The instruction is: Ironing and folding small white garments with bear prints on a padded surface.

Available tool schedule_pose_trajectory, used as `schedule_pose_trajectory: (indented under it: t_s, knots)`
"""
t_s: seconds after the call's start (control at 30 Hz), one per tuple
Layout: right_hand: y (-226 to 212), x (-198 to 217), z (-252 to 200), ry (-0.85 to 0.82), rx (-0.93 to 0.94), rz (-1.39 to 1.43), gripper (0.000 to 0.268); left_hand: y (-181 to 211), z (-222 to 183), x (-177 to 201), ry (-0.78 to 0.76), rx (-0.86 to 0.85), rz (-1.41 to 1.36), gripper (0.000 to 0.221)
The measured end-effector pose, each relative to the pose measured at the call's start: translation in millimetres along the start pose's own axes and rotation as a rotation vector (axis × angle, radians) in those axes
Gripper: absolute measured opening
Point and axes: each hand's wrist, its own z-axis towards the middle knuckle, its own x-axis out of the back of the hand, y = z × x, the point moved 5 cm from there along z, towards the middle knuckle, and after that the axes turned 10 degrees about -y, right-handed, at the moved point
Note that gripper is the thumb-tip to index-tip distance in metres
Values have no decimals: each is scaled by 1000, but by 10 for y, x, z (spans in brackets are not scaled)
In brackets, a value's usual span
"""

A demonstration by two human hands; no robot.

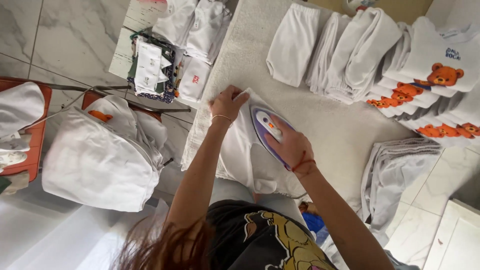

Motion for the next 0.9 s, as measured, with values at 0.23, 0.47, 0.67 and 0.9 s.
schedule_pose_trajectory:
  t_s: [0.23,0.47,0.67,0.9]
  knots:
    - [1252,-349,-989,70,-305,51,53,39,-148,-29,90,-12,18,31]
    - [711,-144,-603,54,-202,80,55,86,-137,46,41,-38,-67,29]
    - [-83,42,129,120,-39,-25,54,64,-171,124,1,-58,35,38]
    - [100,24,-117,84,-3,-58,53,-300,-697,371,35,169,513,69]
